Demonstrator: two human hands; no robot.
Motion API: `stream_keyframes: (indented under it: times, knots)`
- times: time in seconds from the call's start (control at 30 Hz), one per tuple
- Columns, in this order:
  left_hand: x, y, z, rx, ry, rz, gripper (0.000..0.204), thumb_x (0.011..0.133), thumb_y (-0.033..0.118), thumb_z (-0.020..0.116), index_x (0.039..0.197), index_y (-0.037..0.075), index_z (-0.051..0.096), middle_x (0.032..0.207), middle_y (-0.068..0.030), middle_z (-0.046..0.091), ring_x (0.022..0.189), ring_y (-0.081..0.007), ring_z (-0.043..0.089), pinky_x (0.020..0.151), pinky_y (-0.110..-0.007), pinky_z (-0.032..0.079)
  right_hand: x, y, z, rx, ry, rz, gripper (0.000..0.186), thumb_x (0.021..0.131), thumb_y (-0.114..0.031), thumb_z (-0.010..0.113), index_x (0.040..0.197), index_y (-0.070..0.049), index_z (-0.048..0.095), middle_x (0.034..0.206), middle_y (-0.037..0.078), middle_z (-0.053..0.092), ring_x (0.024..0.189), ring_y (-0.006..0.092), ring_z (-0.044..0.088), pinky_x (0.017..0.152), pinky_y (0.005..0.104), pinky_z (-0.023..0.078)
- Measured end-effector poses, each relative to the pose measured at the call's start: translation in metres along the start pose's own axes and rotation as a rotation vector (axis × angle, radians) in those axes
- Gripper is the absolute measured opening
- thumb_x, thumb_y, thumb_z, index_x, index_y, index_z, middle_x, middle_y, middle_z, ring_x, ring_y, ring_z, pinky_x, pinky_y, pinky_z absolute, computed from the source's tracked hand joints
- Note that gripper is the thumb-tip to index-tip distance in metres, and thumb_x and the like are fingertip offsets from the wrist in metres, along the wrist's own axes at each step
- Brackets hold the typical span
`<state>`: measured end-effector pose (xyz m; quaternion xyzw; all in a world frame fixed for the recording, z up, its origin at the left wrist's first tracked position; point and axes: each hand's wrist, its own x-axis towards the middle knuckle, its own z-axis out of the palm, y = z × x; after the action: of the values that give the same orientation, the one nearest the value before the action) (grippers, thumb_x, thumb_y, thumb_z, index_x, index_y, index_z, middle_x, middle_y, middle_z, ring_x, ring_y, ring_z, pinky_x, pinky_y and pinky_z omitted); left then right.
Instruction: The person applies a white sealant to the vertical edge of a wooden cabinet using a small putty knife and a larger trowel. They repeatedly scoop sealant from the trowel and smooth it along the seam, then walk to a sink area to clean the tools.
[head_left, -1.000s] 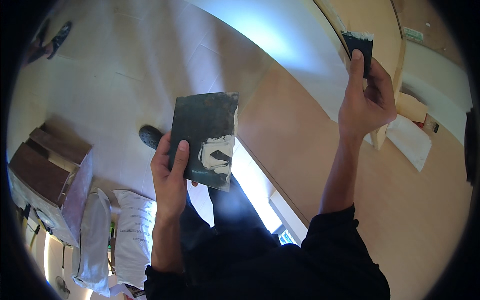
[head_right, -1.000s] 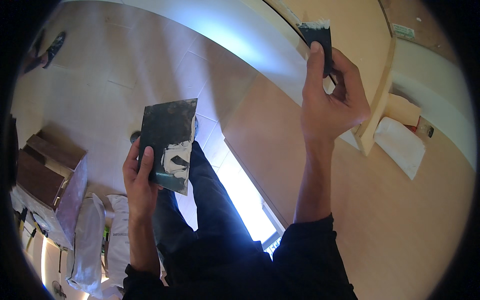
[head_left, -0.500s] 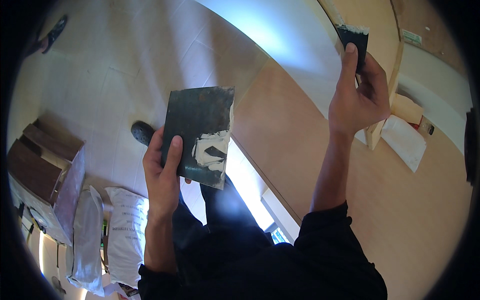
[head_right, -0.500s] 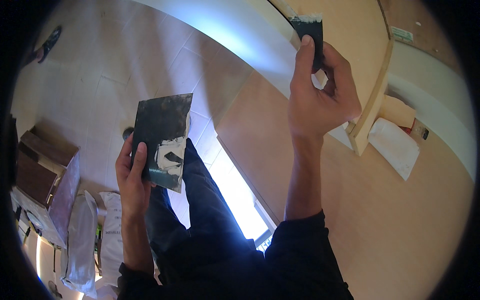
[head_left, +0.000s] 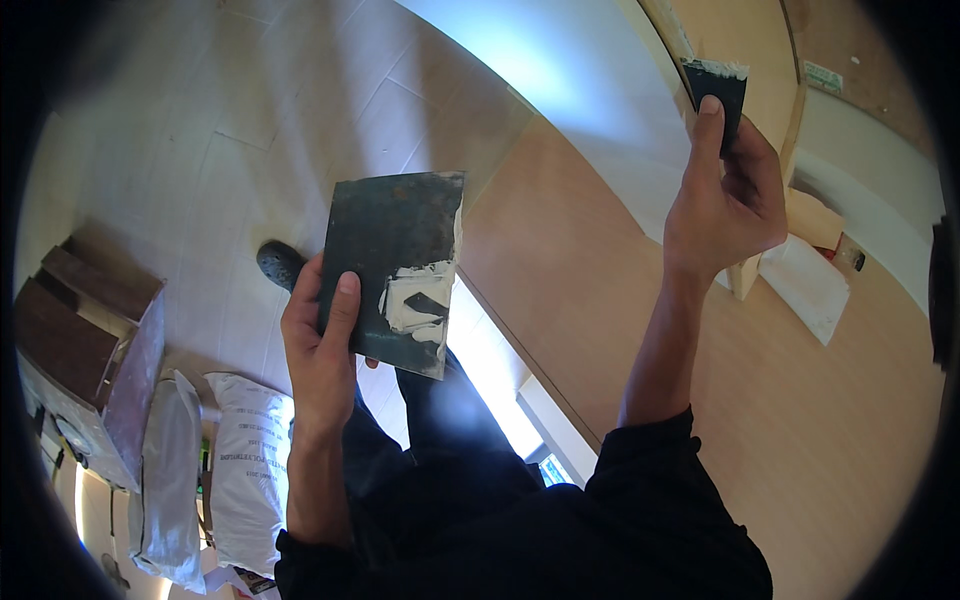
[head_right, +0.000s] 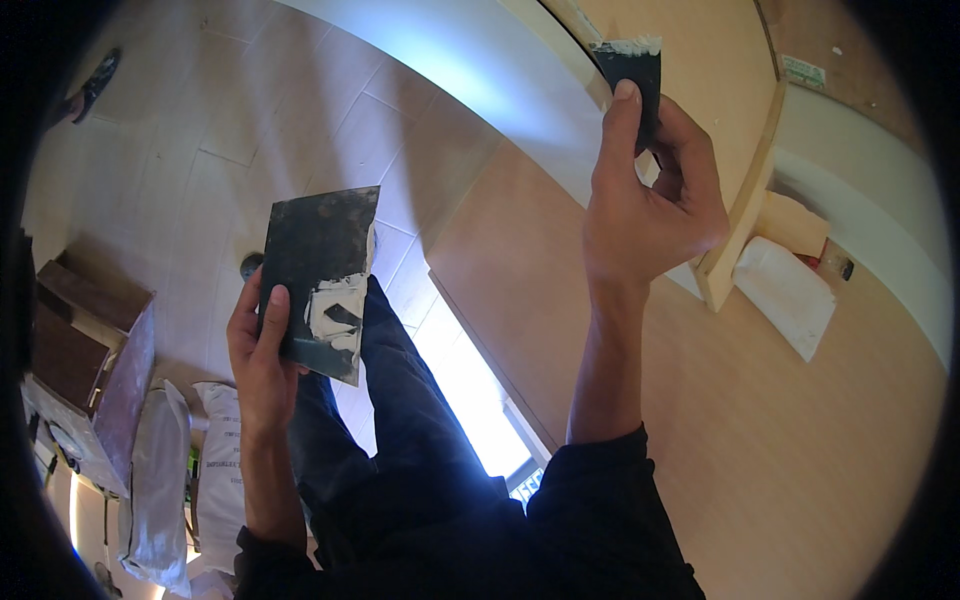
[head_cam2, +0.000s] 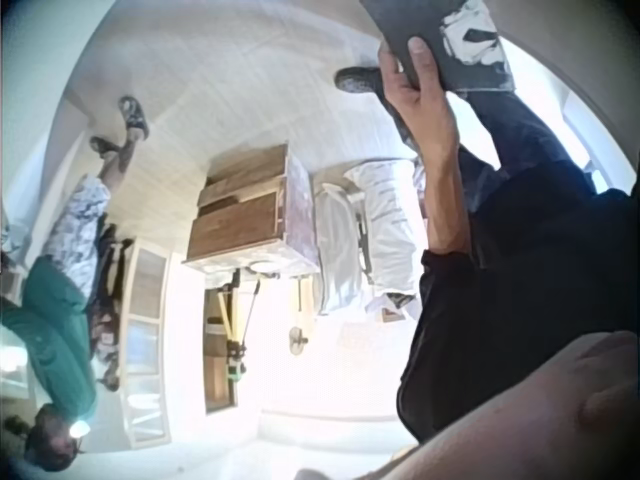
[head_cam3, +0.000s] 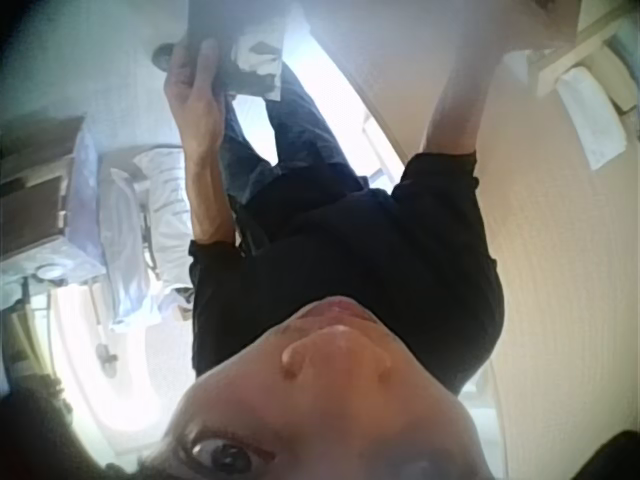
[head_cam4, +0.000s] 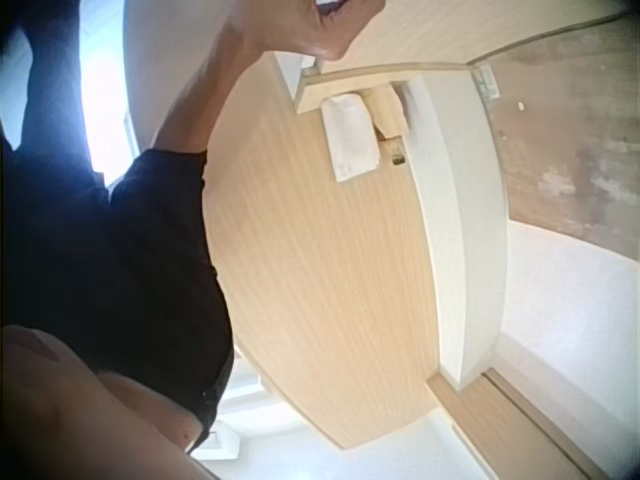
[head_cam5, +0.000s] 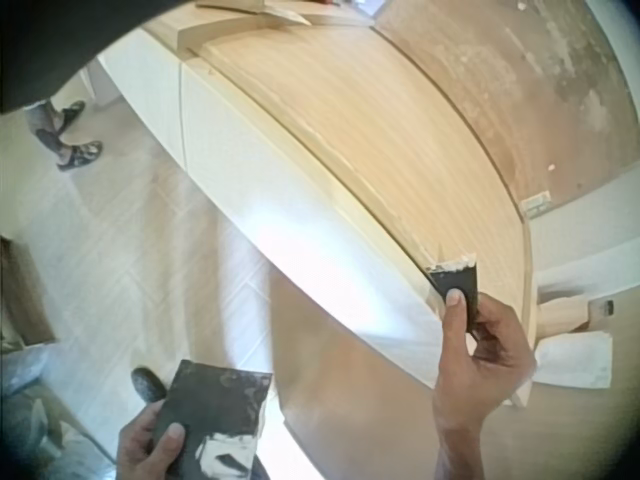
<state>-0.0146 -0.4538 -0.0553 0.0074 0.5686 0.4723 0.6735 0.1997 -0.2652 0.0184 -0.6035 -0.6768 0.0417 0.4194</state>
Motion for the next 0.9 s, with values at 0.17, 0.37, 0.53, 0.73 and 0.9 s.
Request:
stream_keyframes:
  times: [0.17,0.37,0.53,0.73,0.9]
  knots:
    - [0.001,-0.001,0.0,0.005,-0.011,0.022,0.043,0.103,0.027,0.06,0.136,0.0,0.053,0.084,-0.0002,0.069,0.057,-0.0021,0.059,0.041,-0.018,0.037,0.002,0.0,0.001,0.008,0.009,-0.011,0.014,0.086,0.002,0.077,0.095,0.01,0.07,0.079,0.01,0.071,0.069,0.0108,0.065,0.064,0.0226,0.053]
    - [0.001,0.0,-0.001,0.019,-0.004,0.007,0.043,0.103,0.026,0.06,0.136,0.0,0.053,0.083,0.0001,0.069,0.057,-0.002,0.059,0.042,-0.019,0.037,0.0,-0.001,0.007,0.038,0.022,0.015,0.022,0.086,-0.011,0.082,0.095,0.007,0.073,0.079,0.006,0.072,0.068,0.0054,0.062,0.063,0.0182,0.047]
    - [0.001,-0.001,0.0,0.013,-0.008,0.001,0.042,0.104,0.026,0.06,0.136,0.0,0.053,0.082,0.0001,0.069,0.056,-0.002,0.059,0.042,-0.019,0.037,0.001,0.001,0.007,0.031,0.018,0.019,0.021,0.086,-0.011,0.082,0.095,0.006,0.073,0.08,0.006,0.072,0.068,0.0051,0.061,0.062,0.0175,0.046]
    - [0.001,-0.001,0.0,0.026,0.004,-0.002,0.042,0.104,0.026,0.059,0.136,0.0,0.053,0.082,-0.0001,0.068,0.056,-0.002,0.058,0.042,-0.019,0.037,0.001,0.003,0.011,0.093,0.029,-0.02,0.02,0.086,-0.01,0.082,0.095,0.006,0.073,0.08,0.007,0.072,0.067,0.0054,0.061,0.062,0.0177,0.047]
    - [0.001,-0.001,0.001,0.032,0.016,-0.017,0.043,0.104,0.026,0.059,0.137,-0.001,0.052,0.082,-0.0003,0.069,0.056,-0.0024,0.058,0.042,-0.019,0.037,0.003,0.001,0.012,0.063,0.019,0.0,0.02,0.086,-0.009,0.082,0.095,0.007,0.073,0.08,0.008,0.073,0.068,0.0061,0.063,0.063,0.0183,0.048]
